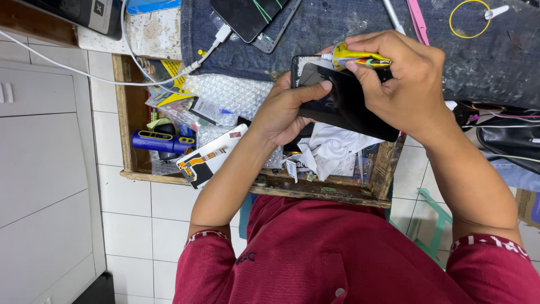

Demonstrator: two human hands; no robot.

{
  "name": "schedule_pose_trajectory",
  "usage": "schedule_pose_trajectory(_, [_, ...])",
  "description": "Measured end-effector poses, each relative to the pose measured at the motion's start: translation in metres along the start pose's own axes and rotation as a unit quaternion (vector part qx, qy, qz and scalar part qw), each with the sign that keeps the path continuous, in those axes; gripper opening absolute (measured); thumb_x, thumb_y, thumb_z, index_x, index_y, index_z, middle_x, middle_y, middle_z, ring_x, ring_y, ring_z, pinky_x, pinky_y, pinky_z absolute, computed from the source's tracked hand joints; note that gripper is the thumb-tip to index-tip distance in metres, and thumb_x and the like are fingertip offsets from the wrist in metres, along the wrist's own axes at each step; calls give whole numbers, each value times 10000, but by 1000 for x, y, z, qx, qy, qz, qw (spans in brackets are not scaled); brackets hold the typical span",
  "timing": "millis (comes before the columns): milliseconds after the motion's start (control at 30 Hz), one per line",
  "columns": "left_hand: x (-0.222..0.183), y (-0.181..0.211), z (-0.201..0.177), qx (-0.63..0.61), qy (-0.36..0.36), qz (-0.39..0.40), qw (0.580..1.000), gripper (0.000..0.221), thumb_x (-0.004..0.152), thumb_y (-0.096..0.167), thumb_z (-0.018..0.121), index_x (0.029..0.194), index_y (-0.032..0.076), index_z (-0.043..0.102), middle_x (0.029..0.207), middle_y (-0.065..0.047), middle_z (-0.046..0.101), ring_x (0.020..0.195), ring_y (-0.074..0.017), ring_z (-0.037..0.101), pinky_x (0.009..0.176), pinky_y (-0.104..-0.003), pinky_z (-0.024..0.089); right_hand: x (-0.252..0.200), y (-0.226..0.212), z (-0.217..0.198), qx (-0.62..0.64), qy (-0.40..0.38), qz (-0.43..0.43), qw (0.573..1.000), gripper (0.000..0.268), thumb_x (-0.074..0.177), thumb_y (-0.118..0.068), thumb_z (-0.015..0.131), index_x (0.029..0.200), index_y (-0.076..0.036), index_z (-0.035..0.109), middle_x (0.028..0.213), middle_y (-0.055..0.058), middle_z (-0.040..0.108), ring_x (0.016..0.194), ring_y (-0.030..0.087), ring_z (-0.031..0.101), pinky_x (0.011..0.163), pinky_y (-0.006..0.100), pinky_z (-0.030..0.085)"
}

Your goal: The person applies adhesive from a tube to the edges of a phone frame and then presses a new screen panel onto the frame.

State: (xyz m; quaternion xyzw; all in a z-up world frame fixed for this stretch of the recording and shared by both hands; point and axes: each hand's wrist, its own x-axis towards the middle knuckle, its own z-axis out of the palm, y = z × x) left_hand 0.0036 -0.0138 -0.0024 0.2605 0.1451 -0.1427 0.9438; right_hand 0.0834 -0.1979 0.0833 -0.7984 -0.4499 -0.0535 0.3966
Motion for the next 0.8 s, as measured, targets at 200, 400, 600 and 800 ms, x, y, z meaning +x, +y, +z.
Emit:
schedule_pose_trajectory(200, [1,-2,-3,-1,14,-10,1000,332,945,-43,690,1256,23,596,1065,-107,697,919,-200,738,787,-353,659,1,-1,1,-9,1,-2,1000,147,992,90,740,1099,63,643,1163,199,721,1116,305,744,952,340,604])
schedule_pose_trajectory(400, [2,-3,-5,-1,16,-7,1000,332,941,-25,707,1248,31,594,1047,-92,700,897,-189,736,768,-341,651,5,-4,2,-49,3,-14,999,155,948,104,741,1049,70,629,1138,202,733,1003,308,753,797,332,597])
schedule_pose_trajectory(600, [0,0,-1,-6,4,-5,1000,349,947,-30,703,1273,16,588,1070,-104,702,925,-200,741,795,-356,657,6,-6,3,-77,12,-37,996,146,953,114,723,1030,46,619,1112,175,734,976,285,757,775,316,598])
schedule_pose_trajectory(800, [-1,1,2,-5,7,-6,1000,391,928,-34,687,1298,32,577,1088,-116,706,935,-208,748,799,-367,664,3,-3,4,-76,18,-37,996,134,971,113,716,1041,44,624,1065,169,729,990,278,759,790,313,600])
